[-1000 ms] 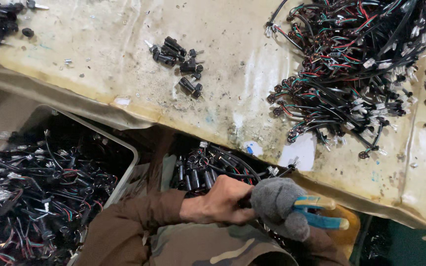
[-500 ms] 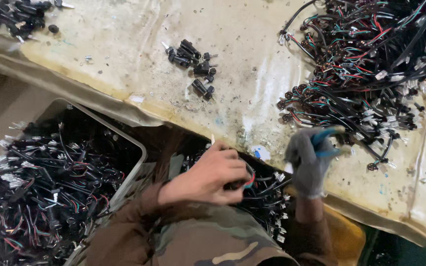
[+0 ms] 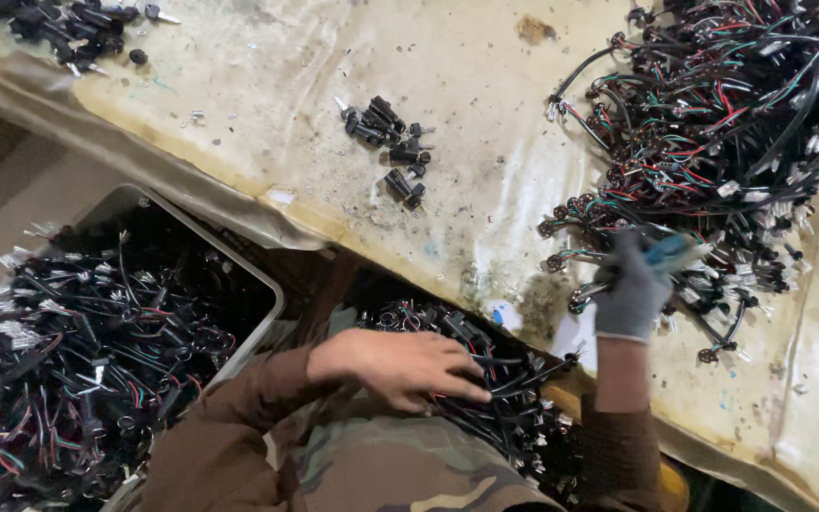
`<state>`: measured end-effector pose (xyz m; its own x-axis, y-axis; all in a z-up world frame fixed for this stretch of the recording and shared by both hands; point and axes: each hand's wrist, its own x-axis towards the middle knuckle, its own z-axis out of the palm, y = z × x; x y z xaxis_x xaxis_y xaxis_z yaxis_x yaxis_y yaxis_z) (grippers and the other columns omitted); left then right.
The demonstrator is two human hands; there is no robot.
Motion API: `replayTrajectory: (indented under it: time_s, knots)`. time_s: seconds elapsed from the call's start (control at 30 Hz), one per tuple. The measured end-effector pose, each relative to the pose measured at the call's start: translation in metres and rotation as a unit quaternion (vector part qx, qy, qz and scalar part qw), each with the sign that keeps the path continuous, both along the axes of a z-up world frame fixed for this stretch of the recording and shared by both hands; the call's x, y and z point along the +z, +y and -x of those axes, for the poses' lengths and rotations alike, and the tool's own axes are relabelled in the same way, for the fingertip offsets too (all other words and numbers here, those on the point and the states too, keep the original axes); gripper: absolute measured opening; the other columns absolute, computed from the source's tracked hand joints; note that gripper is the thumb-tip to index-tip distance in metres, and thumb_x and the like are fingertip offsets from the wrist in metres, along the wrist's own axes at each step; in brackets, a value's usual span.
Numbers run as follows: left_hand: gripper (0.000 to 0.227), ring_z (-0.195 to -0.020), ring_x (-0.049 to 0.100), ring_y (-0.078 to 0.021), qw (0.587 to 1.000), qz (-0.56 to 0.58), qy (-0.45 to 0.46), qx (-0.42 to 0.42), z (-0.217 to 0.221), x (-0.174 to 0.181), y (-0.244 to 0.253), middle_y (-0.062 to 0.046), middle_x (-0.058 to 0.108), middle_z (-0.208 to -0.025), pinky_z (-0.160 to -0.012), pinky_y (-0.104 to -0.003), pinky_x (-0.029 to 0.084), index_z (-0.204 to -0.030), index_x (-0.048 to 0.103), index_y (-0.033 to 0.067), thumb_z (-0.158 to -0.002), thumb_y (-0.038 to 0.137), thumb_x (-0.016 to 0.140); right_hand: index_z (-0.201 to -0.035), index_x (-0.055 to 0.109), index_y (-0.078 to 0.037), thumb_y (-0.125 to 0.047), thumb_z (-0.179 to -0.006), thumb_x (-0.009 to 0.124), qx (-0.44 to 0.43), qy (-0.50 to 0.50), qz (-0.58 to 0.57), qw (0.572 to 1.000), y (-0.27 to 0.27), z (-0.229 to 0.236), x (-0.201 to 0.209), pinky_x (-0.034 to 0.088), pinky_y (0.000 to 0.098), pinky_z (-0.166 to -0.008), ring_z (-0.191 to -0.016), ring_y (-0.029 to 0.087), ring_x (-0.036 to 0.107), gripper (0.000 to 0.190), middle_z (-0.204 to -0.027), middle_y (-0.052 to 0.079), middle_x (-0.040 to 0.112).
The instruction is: The person repeatedly picks small black cylindrical components and wire harnesses from a table, joins them by hand, and places the assembled units into a metal bin. The work continues in a repetitive cycle with no visible change in the environment.
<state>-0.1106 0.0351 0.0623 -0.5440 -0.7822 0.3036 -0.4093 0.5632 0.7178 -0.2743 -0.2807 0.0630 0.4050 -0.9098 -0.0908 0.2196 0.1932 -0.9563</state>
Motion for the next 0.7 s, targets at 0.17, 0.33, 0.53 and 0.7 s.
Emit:
replayTrajectory:
  time_s: [0.17, 0.33, 0.53, 0.7]
  knots:
    - [0.077, -0.147, 0.045, -0.0293, 0.92, 0.053, 0.026, 0.387, -0.09, -0.021, -0.034, -0.009, 0.044, -0.16, -0.127, -0.044, 0.04, -0.161, 0.039, 0.0135, -0.088, -0.005, 0.055, -0.1, 0.061, -0.011, -0.03, -0.111, 0.068, 0.191, -0.425, -0.115, 0.877, -0.001, 0.041, 0.068, 0.039, 0.0192, -0.055, -0.058, 0.003, 0.054, 0.023, -0.09, -0.006, 0.065]
    - [0.05, -0.126, 0.053, -0.0331, 0.798, 0.014, -0.215, 0.563, -0.159, -0.051, -0.059, -0.011, 0.058, -0.135, -0.101, -0.049, 0.047, -0.127, 0.064, 0.0093, -0.079, 0.001, 0.066, -0.108, 0.065, -0.012, -0.025, -0.104, 0.069, 0.235, 0.109, 0.324, 0.91, 0.063, -0.002, 0.043, 0.06, 0.0263, -0.064, -0.079, 0.012, 0.07, 0.014, -0.101, 0.005, 0.073]
    - [0.04, -0.11, 0.057, -0.0305, 0.807, 0.008, -0.207, 0.553, -0.155, -0.056, -0.042, -0.008, 0.062, -0.107, -0.092, -0.049, 0.047, -0.099, 0.072, 0.0083, -0.063, 0.019, 0.084, -0.102, 0.073, -0.01, -0.024, -0.08, 0.083, 0.228, 0.452, 0.473, 0.721, 0.099, -0.033, 0.001, 0.054, 0.0454, -0.073, -0.084, 0.035, 0.071, 0.028, -0.092, 0.014, 0.071]
    - [0.037, -0.108, 0.064, -0.0203, 0.826, 0.026, 0.262, 0.499, -0.107, -0.045, -0.041, -0.006, 0.062, -0.115, -0.097, -0.035, 0.053, -0.115, 0.071, 0.0083, -0.081, 0.013, 0.084, -0.104, 0.071, -0.009, -0.014, -0.075, 0.078, 0.192, 0.464, 0.471, 0.725, 0.09, -0.029, -0.008, 0.055, 0.0471, -0.076, -0.091, 0.039, 0.07, 0.03, -0.113, 0.017, 0.066]
